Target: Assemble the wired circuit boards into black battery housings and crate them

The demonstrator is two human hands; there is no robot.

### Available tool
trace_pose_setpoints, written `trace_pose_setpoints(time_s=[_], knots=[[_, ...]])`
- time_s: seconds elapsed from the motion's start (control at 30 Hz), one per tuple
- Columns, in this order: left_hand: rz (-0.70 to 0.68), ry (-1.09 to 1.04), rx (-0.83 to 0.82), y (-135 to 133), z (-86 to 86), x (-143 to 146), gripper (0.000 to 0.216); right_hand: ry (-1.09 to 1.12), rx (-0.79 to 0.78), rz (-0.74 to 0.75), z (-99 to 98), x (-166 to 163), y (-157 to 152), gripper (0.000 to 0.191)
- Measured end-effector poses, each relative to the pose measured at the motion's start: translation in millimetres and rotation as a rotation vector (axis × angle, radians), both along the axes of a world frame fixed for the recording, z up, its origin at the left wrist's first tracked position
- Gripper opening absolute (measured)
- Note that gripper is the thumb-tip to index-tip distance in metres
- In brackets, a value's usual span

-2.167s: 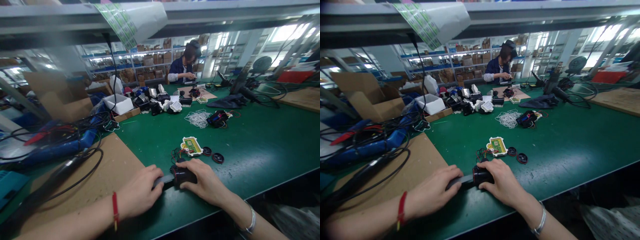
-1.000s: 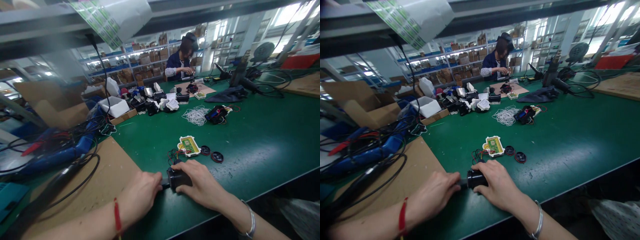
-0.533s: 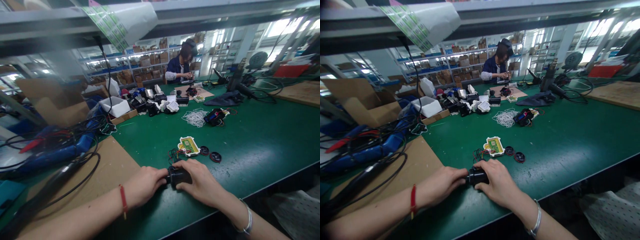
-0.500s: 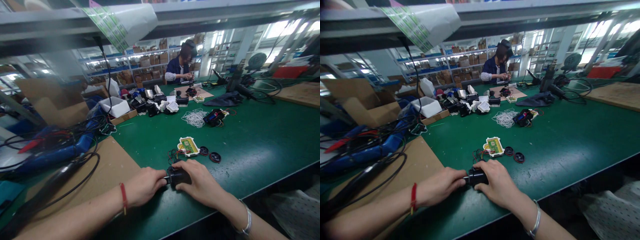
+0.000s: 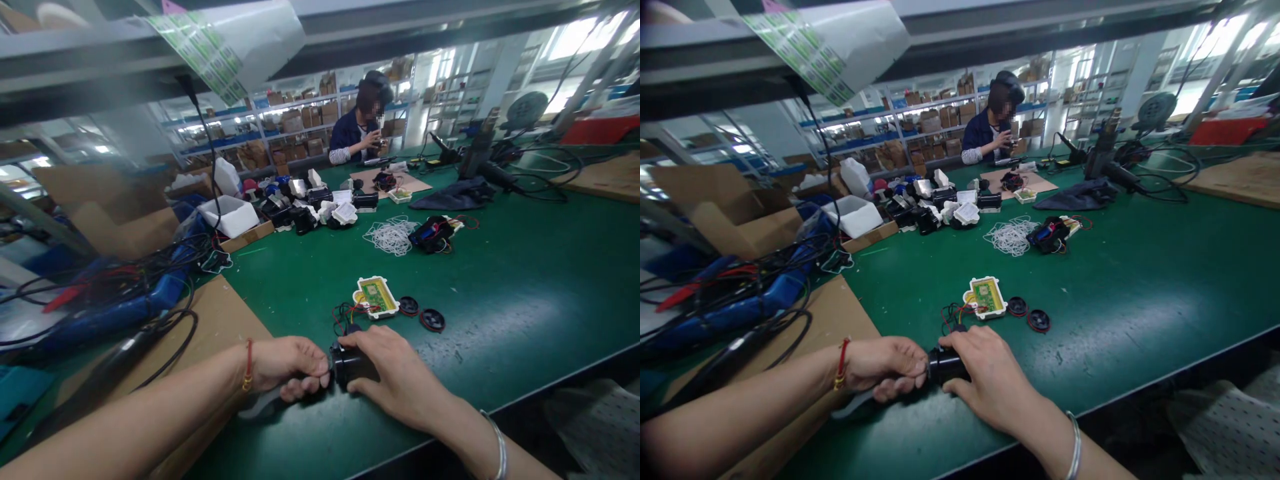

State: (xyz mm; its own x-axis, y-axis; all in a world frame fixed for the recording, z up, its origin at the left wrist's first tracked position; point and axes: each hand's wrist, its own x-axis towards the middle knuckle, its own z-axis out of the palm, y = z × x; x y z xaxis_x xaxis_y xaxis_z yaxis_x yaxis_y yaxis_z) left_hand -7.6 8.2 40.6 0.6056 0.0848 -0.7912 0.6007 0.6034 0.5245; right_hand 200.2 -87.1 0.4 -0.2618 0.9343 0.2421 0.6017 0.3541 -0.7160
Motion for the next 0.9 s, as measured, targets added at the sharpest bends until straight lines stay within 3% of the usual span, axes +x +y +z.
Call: trace_pose_setpoints(time_s=[0.17, 0.37, 0.5, 0.9], knots=[[-0.026, 0.014, -0.026, 2, 5.5, 6, 0.025, 0.008, 0.009, 0.009, -1.6, 1, 1, 0.048], [0.006, -0.014, 0.146, -13, 4.7, 6, 0.028, 0.041, 0.035, 0.044, -3.8, 7, 2, 0.049], [0.038, -0.062, 0.156, -26, 8.1, 8, 0.023, 0.040, 0.060, 0.092, -6.3, 14, 0, 0.046], [0.032, 0.190, 0.090, -42, 27.9, 16, 0.024, -0.103, 0.158, 0.147, -8.9, 8, 3, 0.043]])
